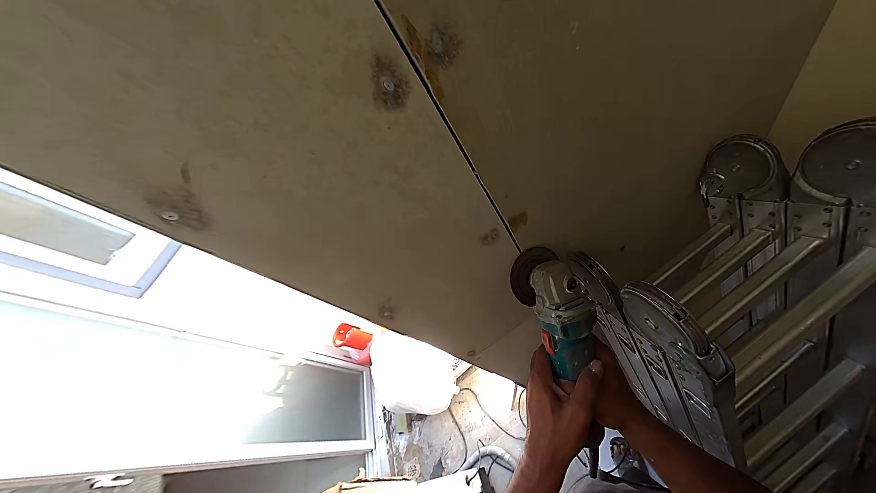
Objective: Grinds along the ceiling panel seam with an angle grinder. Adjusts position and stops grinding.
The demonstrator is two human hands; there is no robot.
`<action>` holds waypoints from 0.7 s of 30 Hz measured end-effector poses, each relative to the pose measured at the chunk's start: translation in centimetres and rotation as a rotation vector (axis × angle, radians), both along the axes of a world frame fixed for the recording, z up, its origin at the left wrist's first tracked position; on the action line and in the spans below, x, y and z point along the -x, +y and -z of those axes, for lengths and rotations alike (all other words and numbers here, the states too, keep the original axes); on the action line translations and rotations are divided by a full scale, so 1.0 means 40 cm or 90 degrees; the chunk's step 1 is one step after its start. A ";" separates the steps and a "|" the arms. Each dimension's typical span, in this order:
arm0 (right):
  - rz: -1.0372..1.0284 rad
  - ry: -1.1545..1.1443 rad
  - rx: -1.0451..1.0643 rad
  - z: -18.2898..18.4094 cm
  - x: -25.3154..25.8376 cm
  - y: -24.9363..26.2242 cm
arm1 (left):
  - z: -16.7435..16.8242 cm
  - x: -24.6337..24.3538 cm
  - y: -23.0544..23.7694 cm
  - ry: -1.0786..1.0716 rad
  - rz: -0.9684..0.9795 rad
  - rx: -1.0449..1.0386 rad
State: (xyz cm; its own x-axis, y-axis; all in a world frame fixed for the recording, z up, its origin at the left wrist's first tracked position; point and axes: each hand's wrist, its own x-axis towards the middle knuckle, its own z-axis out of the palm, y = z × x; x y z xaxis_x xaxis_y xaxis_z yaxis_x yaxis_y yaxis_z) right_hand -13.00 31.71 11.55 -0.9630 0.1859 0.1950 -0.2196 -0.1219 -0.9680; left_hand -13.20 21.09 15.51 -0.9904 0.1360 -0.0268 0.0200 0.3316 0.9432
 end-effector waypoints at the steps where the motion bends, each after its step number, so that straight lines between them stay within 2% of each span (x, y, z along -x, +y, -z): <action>1: 0.000 0.001 -0.004 0.000 -0.001 0.001 | 0.000 -0.001 0.000 0.002 0.003 -0.003; 21: -0.020 -0.042 -0.001 -0.003 -0.009 0.006 | 0.007 -0.007 0.002 -0.007 -0.002 -0.009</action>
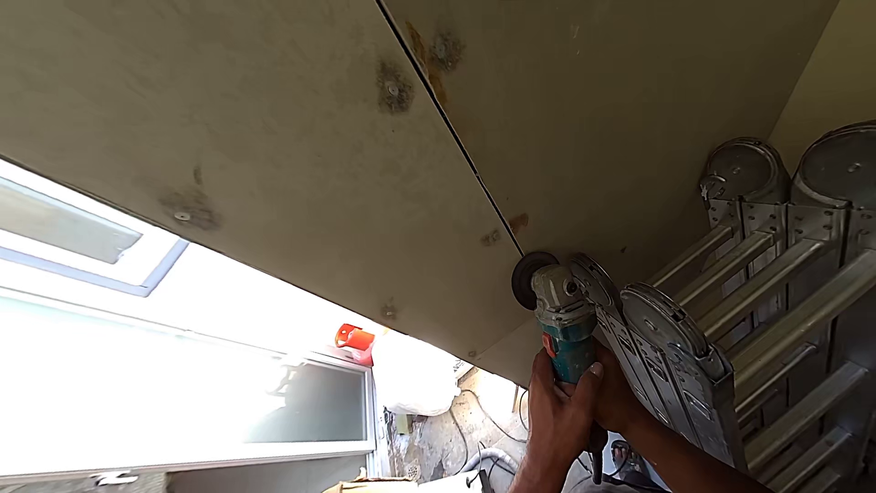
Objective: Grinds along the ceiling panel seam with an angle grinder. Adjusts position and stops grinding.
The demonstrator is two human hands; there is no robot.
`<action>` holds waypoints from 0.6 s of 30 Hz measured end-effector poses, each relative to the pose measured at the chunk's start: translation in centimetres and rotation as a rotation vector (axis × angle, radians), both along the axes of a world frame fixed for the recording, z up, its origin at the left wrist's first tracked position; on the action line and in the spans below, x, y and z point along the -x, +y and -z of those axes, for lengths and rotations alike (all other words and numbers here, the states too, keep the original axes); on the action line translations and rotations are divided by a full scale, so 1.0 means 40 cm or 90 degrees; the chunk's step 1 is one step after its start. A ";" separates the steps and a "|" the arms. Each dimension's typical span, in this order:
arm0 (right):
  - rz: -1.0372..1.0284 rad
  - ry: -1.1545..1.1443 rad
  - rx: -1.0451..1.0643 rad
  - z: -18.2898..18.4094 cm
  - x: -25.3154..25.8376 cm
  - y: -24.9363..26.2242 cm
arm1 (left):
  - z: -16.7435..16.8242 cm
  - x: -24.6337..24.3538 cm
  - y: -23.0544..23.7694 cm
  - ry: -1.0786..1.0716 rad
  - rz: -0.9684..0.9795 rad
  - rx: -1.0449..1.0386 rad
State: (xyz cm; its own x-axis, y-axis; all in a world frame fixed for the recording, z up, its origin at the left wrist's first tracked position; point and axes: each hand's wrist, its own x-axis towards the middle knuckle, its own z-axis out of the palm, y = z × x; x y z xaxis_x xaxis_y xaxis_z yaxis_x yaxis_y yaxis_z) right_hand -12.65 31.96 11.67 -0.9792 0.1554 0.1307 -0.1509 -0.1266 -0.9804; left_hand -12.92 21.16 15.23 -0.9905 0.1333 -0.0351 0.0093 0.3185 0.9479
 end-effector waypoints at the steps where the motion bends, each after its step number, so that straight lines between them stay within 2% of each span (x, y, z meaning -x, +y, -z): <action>1: 0.001 -0.002 0.005 0.003 -0.001 -0.001 | 0.000 -0.001 0.000 -0.002 0.000 0.001; 18: 0.011 0.016 -0.014 -0.004 0.006 0.004 | -0.004 0.005 0.004 0.012 0.004 0.002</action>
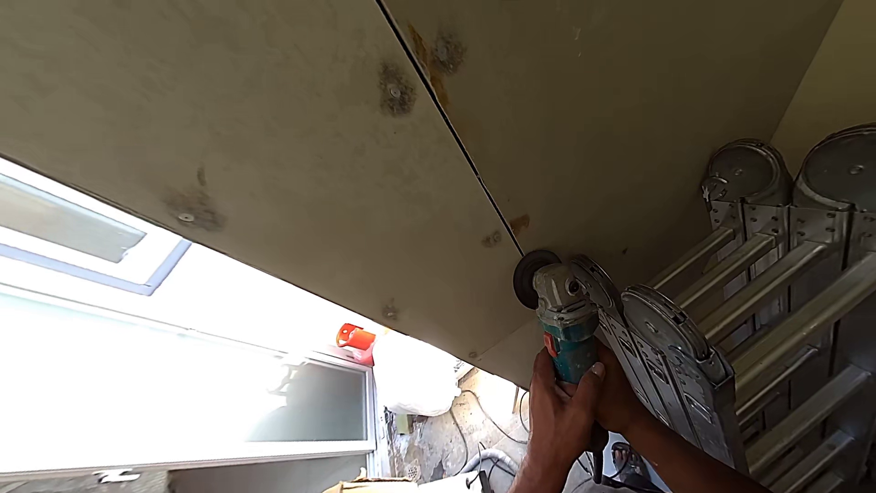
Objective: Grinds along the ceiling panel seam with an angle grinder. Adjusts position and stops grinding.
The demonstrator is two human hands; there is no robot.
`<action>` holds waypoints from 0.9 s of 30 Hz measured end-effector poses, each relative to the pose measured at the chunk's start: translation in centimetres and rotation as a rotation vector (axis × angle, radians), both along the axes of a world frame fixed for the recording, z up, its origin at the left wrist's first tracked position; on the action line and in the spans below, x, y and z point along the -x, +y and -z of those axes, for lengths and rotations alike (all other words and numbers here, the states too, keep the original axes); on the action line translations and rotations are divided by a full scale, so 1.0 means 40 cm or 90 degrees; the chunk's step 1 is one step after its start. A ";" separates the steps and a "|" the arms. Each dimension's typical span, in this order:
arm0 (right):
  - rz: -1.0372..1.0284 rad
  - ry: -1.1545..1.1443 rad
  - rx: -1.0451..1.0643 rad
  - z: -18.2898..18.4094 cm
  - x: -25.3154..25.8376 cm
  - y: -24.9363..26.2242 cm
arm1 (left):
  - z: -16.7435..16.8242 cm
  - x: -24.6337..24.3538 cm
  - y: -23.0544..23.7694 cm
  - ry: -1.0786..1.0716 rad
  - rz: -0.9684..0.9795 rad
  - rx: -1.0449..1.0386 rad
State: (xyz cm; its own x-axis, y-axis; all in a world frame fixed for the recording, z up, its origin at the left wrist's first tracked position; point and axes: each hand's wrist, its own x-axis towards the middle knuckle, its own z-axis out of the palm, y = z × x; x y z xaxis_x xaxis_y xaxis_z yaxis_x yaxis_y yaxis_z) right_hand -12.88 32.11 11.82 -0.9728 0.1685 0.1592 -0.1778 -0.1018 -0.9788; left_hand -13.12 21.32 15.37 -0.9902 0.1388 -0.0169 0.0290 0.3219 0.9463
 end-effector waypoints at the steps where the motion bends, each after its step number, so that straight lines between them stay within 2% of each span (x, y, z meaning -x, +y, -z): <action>1: 0.000 -0.009 0.001 0.001 0.000 -0.001 | 0.003 -0.001 -0.001 -0.001 -0.001 0.001; 27: -0.003 -0.052 -0.006 -0.017 -0.023 0.016 | -0.015 -0.017 0.011 -0.040 0.016 -0.023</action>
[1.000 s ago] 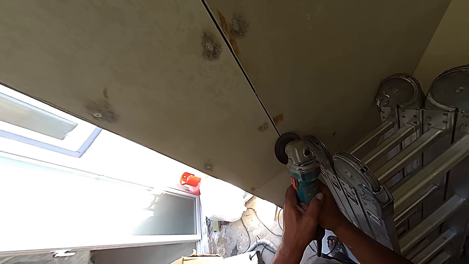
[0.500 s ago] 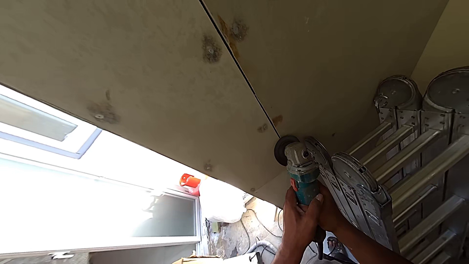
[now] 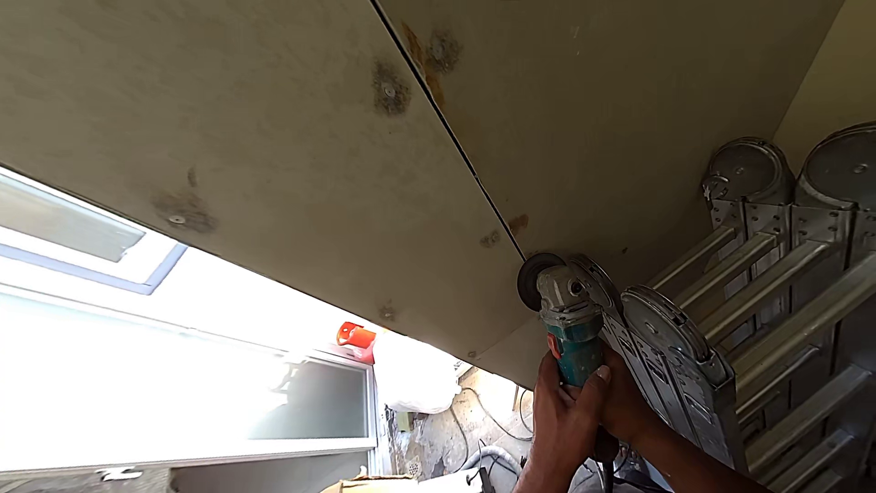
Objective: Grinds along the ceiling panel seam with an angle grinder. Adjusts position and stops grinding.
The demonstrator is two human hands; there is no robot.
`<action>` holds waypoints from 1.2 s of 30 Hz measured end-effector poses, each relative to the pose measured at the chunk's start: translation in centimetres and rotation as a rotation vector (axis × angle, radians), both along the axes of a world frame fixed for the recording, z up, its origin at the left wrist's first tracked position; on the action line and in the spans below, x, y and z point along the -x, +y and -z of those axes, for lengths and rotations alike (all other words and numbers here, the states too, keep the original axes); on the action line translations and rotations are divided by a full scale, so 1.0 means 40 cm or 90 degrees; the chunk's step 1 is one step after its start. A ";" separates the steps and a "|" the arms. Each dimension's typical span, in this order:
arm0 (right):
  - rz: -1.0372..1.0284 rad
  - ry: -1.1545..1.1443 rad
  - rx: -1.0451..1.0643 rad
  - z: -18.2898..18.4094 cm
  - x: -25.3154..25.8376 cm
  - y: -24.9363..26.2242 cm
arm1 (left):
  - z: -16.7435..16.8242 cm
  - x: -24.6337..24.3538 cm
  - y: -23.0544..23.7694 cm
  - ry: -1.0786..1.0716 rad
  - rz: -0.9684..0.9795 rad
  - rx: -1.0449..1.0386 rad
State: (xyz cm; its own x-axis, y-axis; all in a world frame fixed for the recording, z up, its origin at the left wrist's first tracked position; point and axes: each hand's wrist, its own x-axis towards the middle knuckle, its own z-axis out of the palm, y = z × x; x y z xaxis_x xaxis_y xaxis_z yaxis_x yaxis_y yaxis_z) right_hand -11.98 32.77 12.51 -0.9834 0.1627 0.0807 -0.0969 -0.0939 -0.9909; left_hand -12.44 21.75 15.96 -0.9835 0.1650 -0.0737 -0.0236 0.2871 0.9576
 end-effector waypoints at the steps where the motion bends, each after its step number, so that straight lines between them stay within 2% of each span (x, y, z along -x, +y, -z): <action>1: 0.000 0.002 -0.003 -0.003 0.002 0.002 | -0.004 0.002 0.002 -0.001 -0.001 -0.002; 36: -0.012 -0.009 -0.018 -0.016 0.001 0.006 | -0.018 -0.002 0.005 -0.004 0.001 -0.030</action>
